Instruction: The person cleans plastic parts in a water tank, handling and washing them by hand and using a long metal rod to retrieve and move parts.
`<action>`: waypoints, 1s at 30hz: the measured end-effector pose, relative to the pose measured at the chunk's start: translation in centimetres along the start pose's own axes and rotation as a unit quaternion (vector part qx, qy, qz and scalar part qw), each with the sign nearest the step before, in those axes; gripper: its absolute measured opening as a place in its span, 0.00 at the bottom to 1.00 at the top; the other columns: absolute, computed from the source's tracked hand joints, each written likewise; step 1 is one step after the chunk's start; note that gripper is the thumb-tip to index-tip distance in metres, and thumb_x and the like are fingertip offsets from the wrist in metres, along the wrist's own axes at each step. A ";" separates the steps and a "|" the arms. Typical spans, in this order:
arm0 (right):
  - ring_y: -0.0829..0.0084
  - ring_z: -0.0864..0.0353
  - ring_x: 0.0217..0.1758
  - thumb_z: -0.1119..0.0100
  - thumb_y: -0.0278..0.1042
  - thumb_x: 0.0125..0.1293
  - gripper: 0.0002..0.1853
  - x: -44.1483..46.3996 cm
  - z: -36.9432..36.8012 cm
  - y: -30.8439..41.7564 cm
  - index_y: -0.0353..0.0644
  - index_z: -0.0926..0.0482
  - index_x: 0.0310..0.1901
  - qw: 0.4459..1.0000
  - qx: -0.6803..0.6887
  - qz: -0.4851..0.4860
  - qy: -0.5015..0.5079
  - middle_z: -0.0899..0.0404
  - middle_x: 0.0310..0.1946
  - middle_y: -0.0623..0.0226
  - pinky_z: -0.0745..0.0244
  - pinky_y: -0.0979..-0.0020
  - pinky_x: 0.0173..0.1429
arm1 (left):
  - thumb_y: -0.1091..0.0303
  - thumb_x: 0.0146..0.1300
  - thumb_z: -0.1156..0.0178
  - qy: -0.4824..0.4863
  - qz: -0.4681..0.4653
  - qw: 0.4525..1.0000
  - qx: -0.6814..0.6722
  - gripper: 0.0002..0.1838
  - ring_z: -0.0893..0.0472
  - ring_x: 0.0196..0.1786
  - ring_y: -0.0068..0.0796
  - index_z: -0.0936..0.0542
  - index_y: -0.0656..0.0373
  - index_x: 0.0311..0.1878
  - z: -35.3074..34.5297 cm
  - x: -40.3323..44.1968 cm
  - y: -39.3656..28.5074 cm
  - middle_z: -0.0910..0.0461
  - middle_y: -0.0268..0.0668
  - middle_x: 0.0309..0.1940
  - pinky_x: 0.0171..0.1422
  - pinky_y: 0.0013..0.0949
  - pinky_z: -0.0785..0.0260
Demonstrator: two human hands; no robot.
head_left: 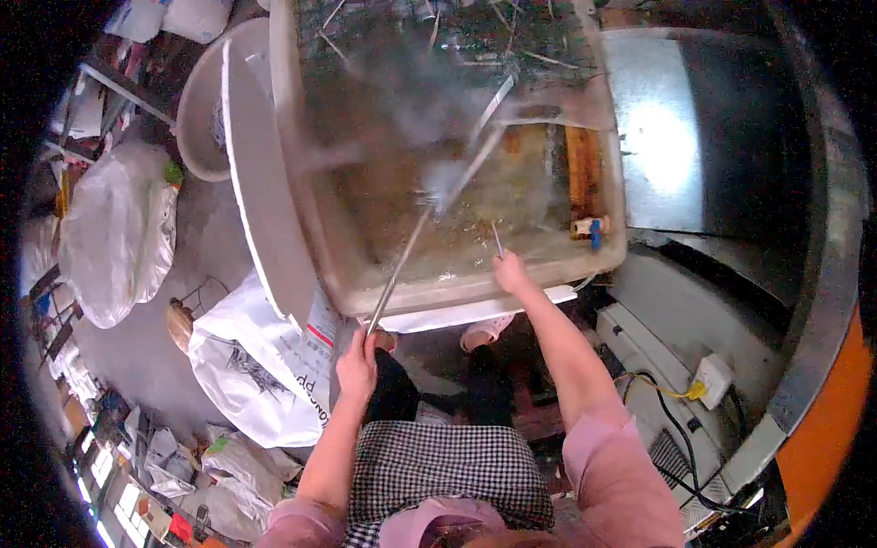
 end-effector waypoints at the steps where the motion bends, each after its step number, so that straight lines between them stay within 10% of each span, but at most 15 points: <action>1: 0.50 0.25 0.34 0.52 0.34 0.57 0.11 -0.8 0.4 -1.2 0.35 0.28 0.34 0.986 0.113 -0.117 0.041 0.25 0.29 0.48 0.31 0.56 0.39 | 0.58 0.62 0.54 0.014 -0.018 1.000 0.008 0.10 0.26 0.29 0.55 0.30 0.53 0.39 0.6 -1.5 0.6 0.26 0.51 0.25 0.30 0.51 0.36; 5: 0.52 0.26 0.36 0.50 0.35 0.53 0.11 -3.3 2.1 -3.2 0.36 0.26 0.33 0.918 0.258 -0.270 0.133 0.26 0.34 0.49 0.31 0.56 0.41 | 0.56 0.63 0.56 0.055 -0.020 0.995 0.085 0.12 0.25 0.29 0.52 0.29 0.51 0.41 2.3 -3.8 2.4 0.25 0.50 0.26 0.30 0.50 0.36; 12: 0.53 0.25 0.29 0.54 0.36 0.57 0.11 -3.7 3.5 -2.8 0.37 0.27 0.35 0.970 0.198 -0.141 0.031 0.26 0.25 0.54 0.30 0.59 0.37 | 0.52 0.64 0.60 0.035 -0.042 0.995 0.087 0.15 0.24 0.31 0.52 0.31 0.50 0.44 -3.5 3.4 -0.5 0.24 0.49 0.28 0.32 0.51 0.35; 14: 0.71 0.25 0.21 0.50 0.34 0.60 0.09 -3.5 6.5 0.3 0.36 0.29 0.35 0.918 0.315 -0.235 0.044 0.26 0.19 0.64 0.30 0.71 0.27 | 0.52 0.64 0.59 0.048 0.016 0.993 0.105 0.15 0.25 0.32 0.53 0.32 0.50 0.44 -5.2 5.3 -2.0 0.24 0.49 0.29 0.33 0.52 0.36; 23: 0.74 0.25 0.25 0.54 0.36 0.64 0.10 -3.9 5.6 -0.7 0.37 0.31 0.39 0.911 0.324 -0.252 0.048 0.25 0.25 0.63 0.28 0.72 0.28 | 0.53 0.64 0.58 -0.058 -0.020 0.998 0.006 0.15 0.26 0.31 0.58 0.31 0.54 0.40 -4.8 15.9 -7.5 0.25 0.53 0.27 0.33 0.53 0.35; 30: 0.74 0.24 0.25 0.56 0.38 0.65 0.13 -5.2 6.6 1.9 0.37 0.34 0.43 0.858 0.445 -0.253 0.050 0.26 0.26 0.64 0.28 0.74 0.29 | 0.55 0.64 0.59 0.039 0.018 0.999 0.025 0.15 0.27 0.35 0.57 0.31 0.56 0.42 2.5 4.0 0.1 0.26 0.55 0.29 0.37 0.53 0.39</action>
Point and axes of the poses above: each hand's wrist, its own x-axis towards the middle knuckle, its own z-axis out of the back of the hand, y = z × x, the point moved 2 cm from there along x, towards the middle knuckle
